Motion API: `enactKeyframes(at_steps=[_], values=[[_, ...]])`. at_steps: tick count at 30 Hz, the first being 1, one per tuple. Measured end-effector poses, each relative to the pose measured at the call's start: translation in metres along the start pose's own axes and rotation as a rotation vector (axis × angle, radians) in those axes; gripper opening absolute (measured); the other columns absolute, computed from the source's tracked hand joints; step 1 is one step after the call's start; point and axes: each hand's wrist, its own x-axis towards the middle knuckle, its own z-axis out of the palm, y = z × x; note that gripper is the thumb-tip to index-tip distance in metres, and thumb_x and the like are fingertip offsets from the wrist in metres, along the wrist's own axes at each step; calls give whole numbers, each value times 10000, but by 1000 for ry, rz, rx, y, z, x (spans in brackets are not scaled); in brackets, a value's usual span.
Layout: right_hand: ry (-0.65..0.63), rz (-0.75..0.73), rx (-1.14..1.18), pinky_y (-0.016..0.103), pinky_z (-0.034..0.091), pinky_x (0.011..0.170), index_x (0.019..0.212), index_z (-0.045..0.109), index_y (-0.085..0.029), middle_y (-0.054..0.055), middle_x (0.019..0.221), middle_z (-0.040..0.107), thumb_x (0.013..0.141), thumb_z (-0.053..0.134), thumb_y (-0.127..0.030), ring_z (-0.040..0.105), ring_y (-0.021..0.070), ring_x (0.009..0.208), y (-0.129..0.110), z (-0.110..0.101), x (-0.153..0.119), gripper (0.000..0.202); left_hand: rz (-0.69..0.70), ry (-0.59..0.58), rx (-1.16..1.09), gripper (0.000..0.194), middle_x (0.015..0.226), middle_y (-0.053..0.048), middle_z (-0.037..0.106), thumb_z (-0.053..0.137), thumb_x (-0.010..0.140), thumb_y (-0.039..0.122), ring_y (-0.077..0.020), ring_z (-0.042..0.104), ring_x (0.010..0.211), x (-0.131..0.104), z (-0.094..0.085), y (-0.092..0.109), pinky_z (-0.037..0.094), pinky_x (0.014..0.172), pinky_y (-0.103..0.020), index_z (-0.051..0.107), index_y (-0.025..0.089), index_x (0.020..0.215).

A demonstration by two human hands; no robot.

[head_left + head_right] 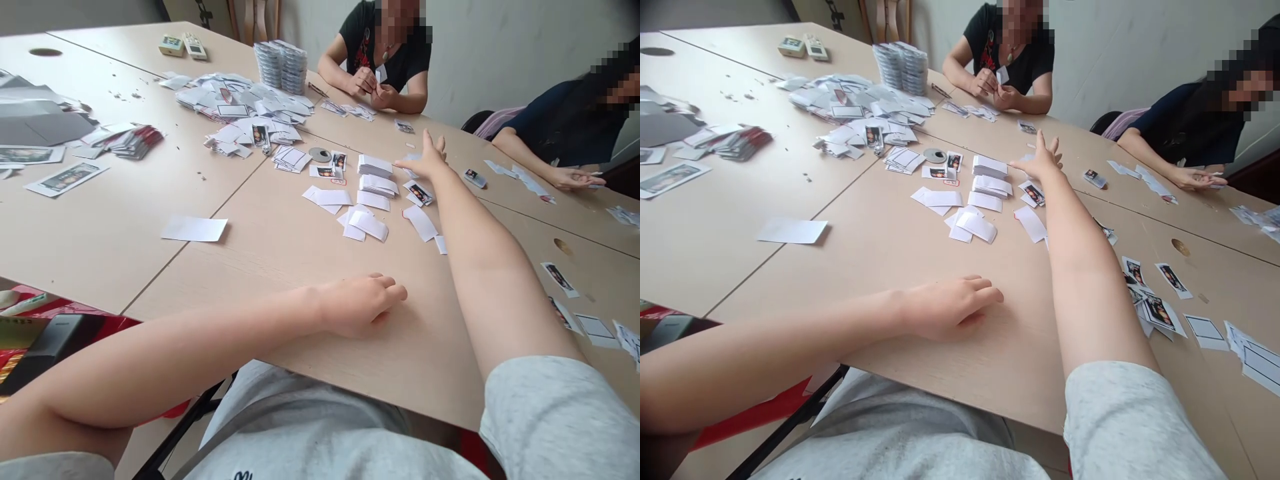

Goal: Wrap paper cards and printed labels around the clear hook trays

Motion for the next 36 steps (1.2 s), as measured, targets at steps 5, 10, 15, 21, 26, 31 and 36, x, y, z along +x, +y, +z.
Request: enactKeyframes(at_steps=[5, 10, 15, 21, 26, 31, 36], values=[[-84, 115, 81, 525, 290, 981, 1448, 276, -130, 291, 1449, 160, 688, 706, -386, 329, 372, 1290, 8, 19, 12, 910, -13, 46, -23, 369, 1106, -162, 590, 425, 849, 127, -248, 552, 1035, -1, 3, 1, 449, 879, -351, 427, 90, 1217], [-67, 99, 27, 521, 323, 1011, 1379, 414, -297, 160, 1389, 314, 695, 694, -441, 373, 361, 1263, 19, 23, 12, 753, 3, 38, -16, 362, 1110, -158, 589, 409, 860, 133, -244, 552, 1024, -2, 4, -1, 455, 877, -351, 427, 91, 1219], [-42, 94, 77, 483, 357, 1019, 1336, 460, -324, 127, 1351, 354, 698, 676, -459, 485, 313, 1180, 24, 19, 8, 687, -5, 16, -5, 371, 1097, -151, 586, 397, 857, 131, -243, 550, 1010, -1, 2, 0, 459, 875, -343, 441, 72, 1221], [91, -42, 247, 430, 319, 1044, 1398, 371, -238, 137, 1372, 322, 829, 536, -439, 444, 269, 1241, -17, 19, -12, 626, -14, 30, 4, 408, 1117, -158, 589, 396, 860, 146, -257, 547, 1043, -1, 4, 0, 459, 874, -353, 396, 68, 1260], [-46, -503, 374, 418, 294, 1091, 1362, 438, -276, 89, 1362, 370, 789, 596, -374, 434, 258, 1250, -93, 20, -78, 602, 5, 54, 21, 413, 1102, -160, 600, 393, 853, 139, -263, 558, 1028, -1, 7, -1, 461, 863, -359, 385, 65, 1259], [-228, -836, 303, 517, 276, 1073, 1376, 436, -306, 80, 1433, 315, 797, 585, -455, 329, 332, 1312, -146, 31, -149, 617, 30, 65, 20, 400, 1115, -170, 600, 407, 848, 138, -258, 561, 1045, -1, 8, -3, 457, 855, -347, 387, 79, 1243], [-349, -1028, 93, 594, 182, 1063, 1431, 333, -355, 82, 1515, 215, 841, 525, -495, 244, 375, 1354, -164, 44, -175, 637, 35, 66, 10, 397, 1136, -169, 596, 416, 848, 145, -260, 566, 1054, -1, 7, -4, 461, 837, -339, 399, 86, 1240]])
